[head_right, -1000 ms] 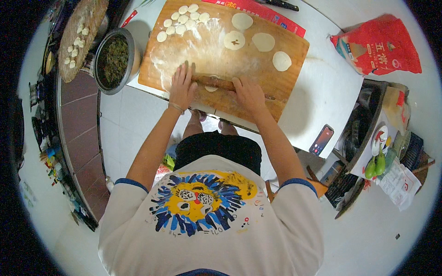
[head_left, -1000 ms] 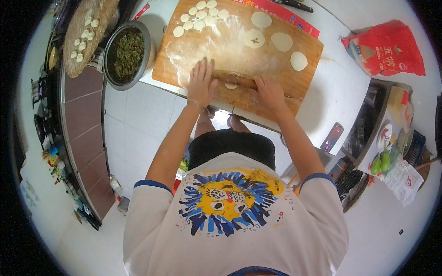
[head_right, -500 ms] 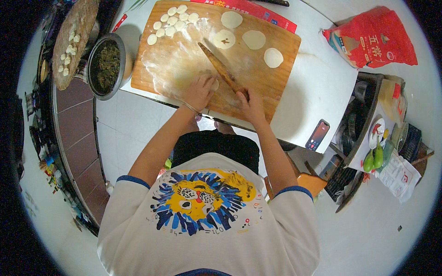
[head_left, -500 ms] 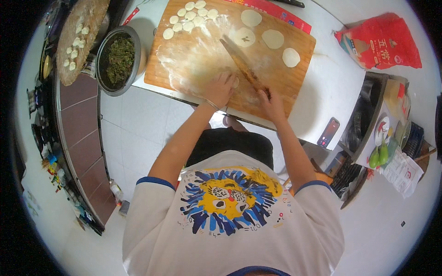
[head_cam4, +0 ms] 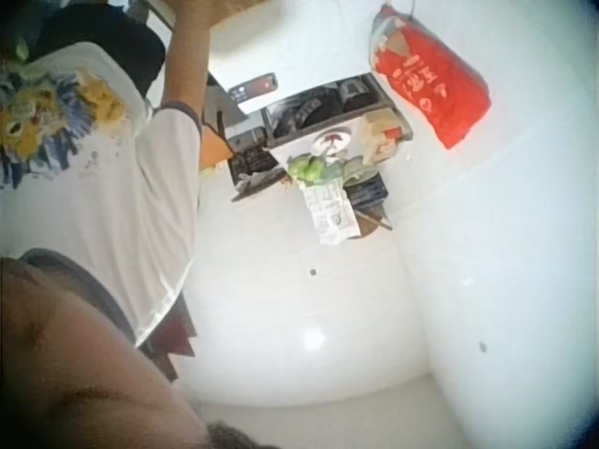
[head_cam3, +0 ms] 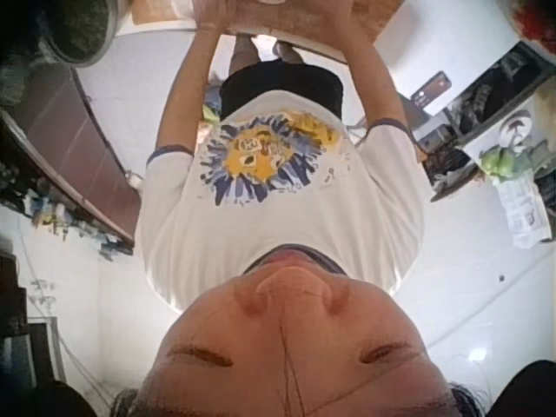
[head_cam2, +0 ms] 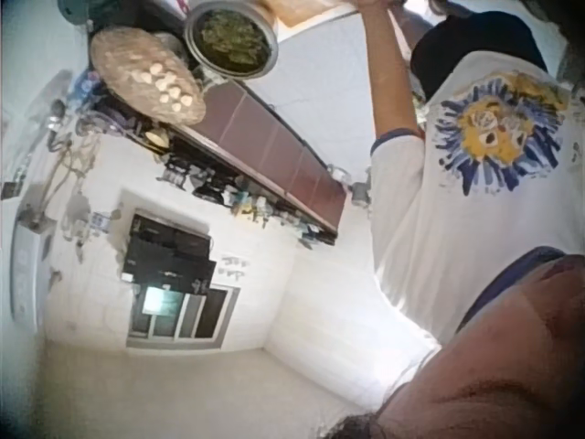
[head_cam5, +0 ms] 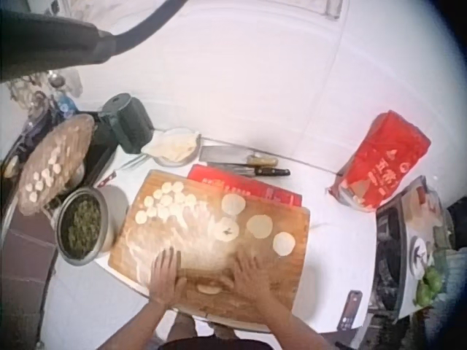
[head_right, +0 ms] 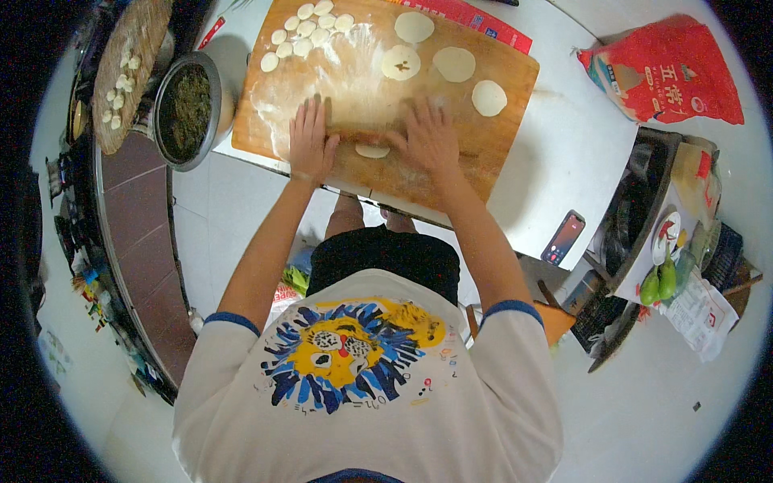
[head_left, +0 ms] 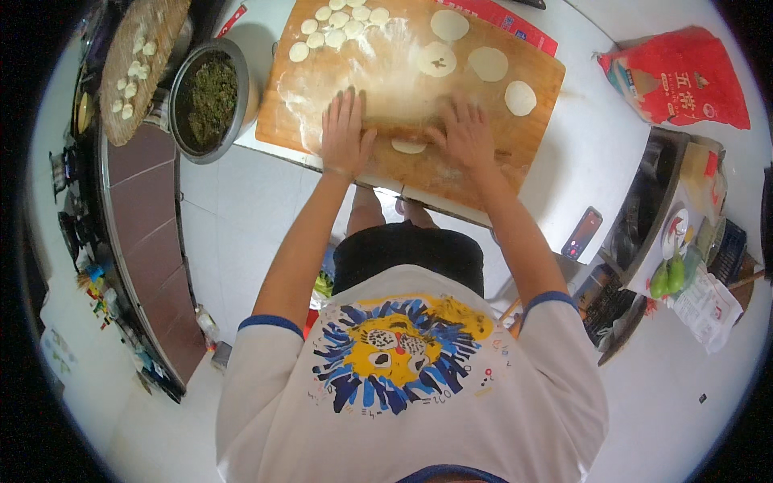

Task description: The person uses a wooden rolling pin to flatten small balls of dough into thin, circular wrappers on a floured wooden board. The person repeatedly rolls, rotates, and repositions the dough pieces to achieve a uniform shape, working through a batch of dough balls placed on the left side of the board.

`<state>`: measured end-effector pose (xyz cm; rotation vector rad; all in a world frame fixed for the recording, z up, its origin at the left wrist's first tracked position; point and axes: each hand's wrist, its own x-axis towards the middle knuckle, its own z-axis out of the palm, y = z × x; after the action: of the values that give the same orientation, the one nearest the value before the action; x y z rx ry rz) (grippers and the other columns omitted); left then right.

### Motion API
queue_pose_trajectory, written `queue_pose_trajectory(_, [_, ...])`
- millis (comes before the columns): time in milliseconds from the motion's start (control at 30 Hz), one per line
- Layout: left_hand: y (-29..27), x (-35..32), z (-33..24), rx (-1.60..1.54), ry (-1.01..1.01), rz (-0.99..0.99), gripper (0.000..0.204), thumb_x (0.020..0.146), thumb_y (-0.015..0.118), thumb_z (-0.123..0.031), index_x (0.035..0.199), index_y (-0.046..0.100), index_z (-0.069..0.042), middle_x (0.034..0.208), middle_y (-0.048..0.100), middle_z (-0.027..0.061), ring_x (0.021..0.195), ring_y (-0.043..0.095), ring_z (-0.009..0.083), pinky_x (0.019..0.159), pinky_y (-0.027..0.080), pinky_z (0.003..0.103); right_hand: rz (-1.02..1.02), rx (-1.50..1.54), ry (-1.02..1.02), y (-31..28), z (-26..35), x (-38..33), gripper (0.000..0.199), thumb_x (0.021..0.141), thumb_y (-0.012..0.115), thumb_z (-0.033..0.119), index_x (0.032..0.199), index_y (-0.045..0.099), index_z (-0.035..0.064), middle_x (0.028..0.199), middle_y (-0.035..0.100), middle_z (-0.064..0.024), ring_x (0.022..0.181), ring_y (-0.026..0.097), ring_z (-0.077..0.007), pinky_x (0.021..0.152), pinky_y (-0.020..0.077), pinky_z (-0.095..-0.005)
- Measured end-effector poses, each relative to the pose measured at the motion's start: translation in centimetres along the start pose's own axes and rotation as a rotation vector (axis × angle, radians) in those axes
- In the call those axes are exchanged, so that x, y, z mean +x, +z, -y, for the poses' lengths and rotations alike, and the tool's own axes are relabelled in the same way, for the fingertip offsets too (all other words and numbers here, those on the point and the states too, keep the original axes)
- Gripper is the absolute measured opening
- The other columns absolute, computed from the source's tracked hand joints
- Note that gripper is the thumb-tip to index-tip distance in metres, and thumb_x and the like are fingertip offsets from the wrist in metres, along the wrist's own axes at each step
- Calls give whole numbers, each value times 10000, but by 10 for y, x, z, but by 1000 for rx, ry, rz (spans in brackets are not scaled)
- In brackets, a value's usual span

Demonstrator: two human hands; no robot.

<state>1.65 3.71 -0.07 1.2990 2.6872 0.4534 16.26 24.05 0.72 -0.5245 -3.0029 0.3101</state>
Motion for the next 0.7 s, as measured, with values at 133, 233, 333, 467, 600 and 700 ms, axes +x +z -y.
queue_pose_trajectory(133, [16,-38,11,-18,90,-19,735,894,503,-392,1472,222,-33,1522,214,187,1401,185,390,1128,147,521,-23,-97,31,2,0,-26,620,867,511,534,1375,447,184,1478,305,-146,1370,272,-336,1074,171,-627])
queue_pose_trajectory(233, [15,-65,10,-2,32,93,740,884,519,-382,1471,227,-38,1521,222,185,1404,184,383,1129,146,518,51,-51,-20,-6,12,-39,626,879,490,531,1402,414,196,1517,253,-125,1386,243,-353,1070,99,-669])
queue_pose_trajectory(333, [2,-3,8,33,12,-4,750,860,549,-420,1443,285,-30,1513,230,196,1384,216,392,1126,167,502,-28,-85,83,-8,5,6,638,879,478,545,1410,400,201,1522,253,-109,1393,230,-357,1080,75,-659])
queue_pose_trajectory(467, [-1,-3,4,2,-33,64,729,892,516,-362,1484,201,-77,1540,172,167,1420,142,367,1145,124,494,-66,-117,77,5,-6,12,632,882,469,540,1406,400,194,1494,279,-148,1372,274,-347,1083,89,-648])
queue_pose_trajectory(600, [4,-51,10,40,45,116,726,894,507,-400,1468,231,-50,1539,170,169,1403,167,385,1140,142,493,39,55,-35,-20,9,-38,589,859,547,472,1321,457,118,1334,430,-177,1265,399,-346,1078,183,-589])
queue_pose_trajectory(700, [-4,-27,4,44,73,79,741,881,530,-412,1459,255,-40,1533,191,171,1398,178,391,1134,160,498,104,140,-115,1,-7,-44,517,816,636,380,1209,502,72,1156,529,-152,1133,496,-338,1018,317,-497])
